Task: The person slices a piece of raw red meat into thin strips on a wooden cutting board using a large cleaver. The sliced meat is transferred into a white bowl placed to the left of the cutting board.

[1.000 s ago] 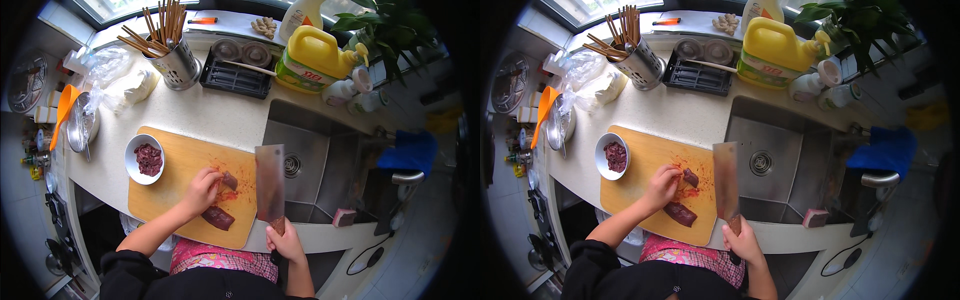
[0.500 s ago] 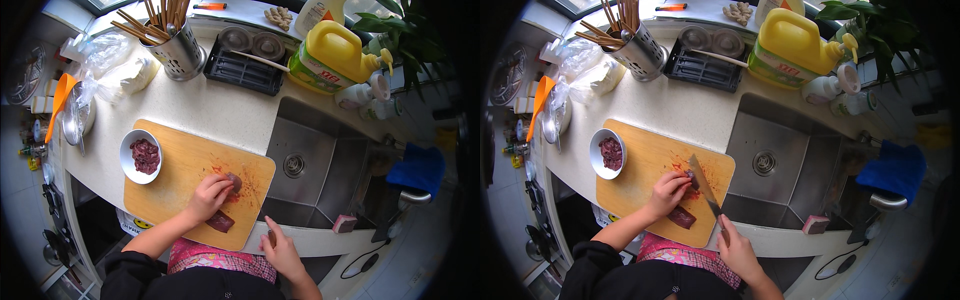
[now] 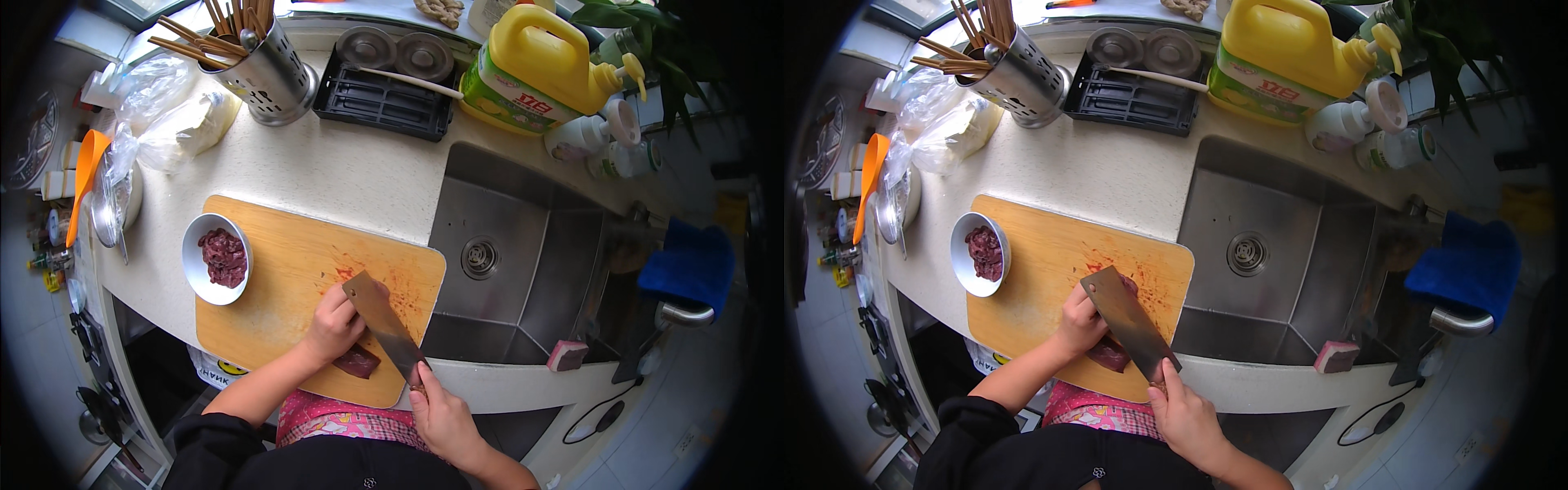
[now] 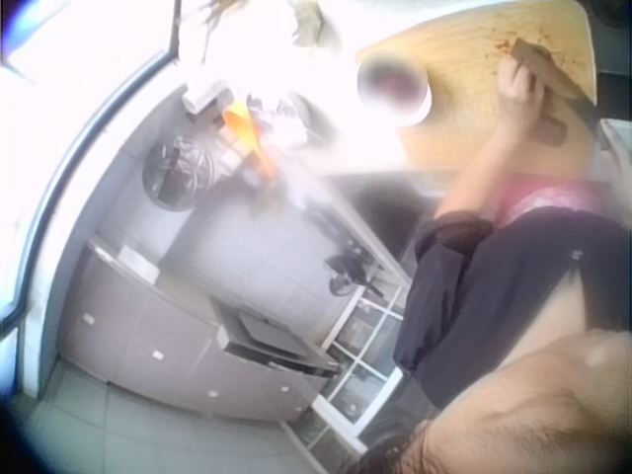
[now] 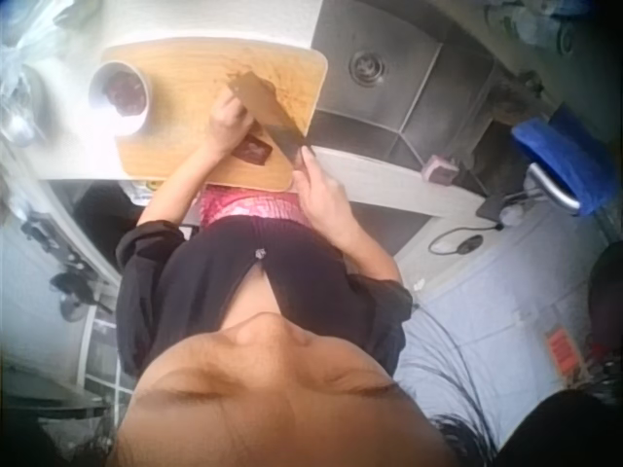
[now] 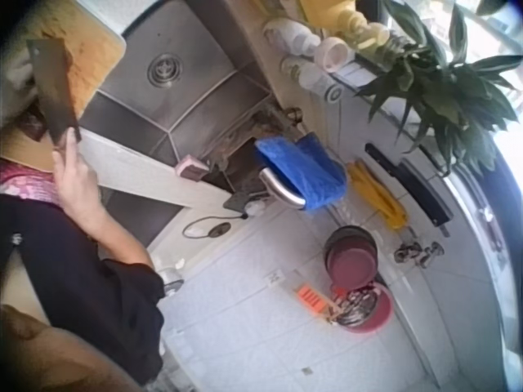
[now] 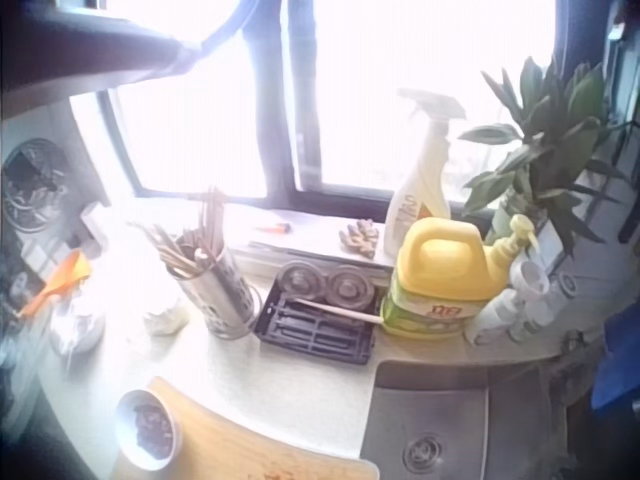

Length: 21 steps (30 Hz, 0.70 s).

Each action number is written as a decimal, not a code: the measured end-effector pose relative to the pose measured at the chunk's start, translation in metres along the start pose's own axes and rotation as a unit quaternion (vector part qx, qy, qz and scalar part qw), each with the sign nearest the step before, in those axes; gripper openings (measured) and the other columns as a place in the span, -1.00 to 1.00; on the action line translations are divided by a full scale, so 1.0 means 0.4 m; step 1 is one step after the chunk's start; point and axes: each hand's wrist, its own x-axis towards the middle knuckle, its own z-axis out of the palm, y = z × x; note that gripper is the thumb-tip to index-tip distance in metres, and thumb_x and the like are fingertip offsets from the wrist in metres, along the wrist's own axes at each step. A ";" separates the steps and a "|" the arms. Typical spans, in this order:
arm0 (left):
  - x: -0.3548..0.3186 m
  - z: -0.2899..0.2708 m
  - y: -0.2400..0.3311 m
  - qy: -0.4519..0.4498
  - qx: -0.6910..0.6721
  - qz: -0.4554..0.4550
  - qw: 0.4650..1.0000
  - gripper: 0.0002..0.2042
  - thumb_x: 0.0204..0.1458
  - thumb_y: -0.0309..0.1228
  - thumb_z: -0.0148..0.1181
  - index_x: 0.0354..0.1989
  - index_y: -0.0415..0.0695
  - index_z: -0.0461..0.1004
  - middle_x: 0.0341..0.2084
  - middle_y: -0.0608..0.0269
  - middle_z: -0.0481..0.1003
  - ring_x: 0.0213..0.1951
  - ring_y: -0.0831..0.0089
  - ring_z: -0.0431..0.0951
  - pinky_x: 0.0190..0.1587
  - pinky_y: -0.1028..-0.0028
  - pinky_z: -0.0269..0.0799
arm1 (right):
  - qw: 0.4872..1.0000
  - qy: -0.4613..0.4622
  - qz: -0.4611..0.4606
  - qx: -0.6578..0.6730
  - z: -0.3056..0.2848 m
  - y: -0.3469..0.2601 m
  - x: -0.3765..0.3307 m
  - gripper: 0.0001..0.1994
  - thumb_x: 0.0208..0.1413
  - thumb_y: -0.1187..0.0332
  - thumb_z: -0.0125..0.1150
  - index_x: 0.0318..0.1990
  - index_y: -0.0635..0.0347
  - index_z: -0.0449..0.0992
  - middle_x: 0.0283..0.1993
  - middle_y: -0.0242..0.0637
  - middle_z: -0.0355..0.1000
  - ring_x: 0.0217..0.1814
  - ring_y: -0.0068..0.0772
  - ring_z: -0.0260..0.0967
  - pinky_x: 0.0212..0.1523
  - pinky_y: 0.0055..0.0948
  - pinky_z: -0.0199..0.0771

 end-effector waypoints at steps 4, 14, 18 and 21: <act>0.009 0.001 -0.001 -0.001 0.008 0.015 1.000 -0.71 -0.24 -0.72 0.20 -0.26 -0.26 0.54 -0.28 0.11 0.52 -0.25 0.14 0.54 -0.18 0.32 0.48 | 1.000 -0.005 0.011 -0.006 0.010 -0.009 0.009 -0.49 0.23 0.22 0.03 0.17 0.48 0.22 -0.40 0.12 0.48 -0.42 0.16 0.47 -0.42 -0.05 0.49; 0.031 0.000 -0.014 -0.031 -0.041 0.044 0.998 -0.74 -0.29 -0.73 0.17 -0.34 -0.27 0.53 -0.30 0.10 0.53 -0.26 0.13 0.55 -0.19 0.31 0.49 | 0.998 0.017 -0.038 0.053 0.036 -0.007 0.135 -0.50 0.23 0.22 0.04 0.16 0.47 0.23 -0.38 0.17 0.48 -0.41 0.18 0.48 -0.42 -0.02 0.49; 0.028 0.008 -0.009 -0.010 -0.040 0.031 0.999 -0.76 -0.29 -0.74 0.16 -0.36 -0.27 0.54 -0.32 0.11 0.54 -0.27 0.14 0.55 -0.20 0.31 0.49 | 0.998 0.021 -0.049 0.018 0.055 -0.031 0.197 -0.51 0.23 0.22 0.05 0.17 0.43 0.23 -0.32 0.16 0.49 -0.36 0.13 0.50 -0.41 -0.06 0.52; 0.017 -0.005 -0.034 -0.053 -0.030 0.053 0.997 -0.76 -0.28 -0.74 0.16 -0.35 -0.29 0.53 -0.30 0.09 0.54 -0.26 0.13 0.55 -0.20 0.31 0.50 | 0.998 0.023 -0.040 0.034 0.052 -0.006 0.136 -0.52 0.24 0.22 0.05 0.18 0.41 0.23 -0.32 0.15 0.49 -0.36 0.12 0.51 -0.41 -0.07 0.52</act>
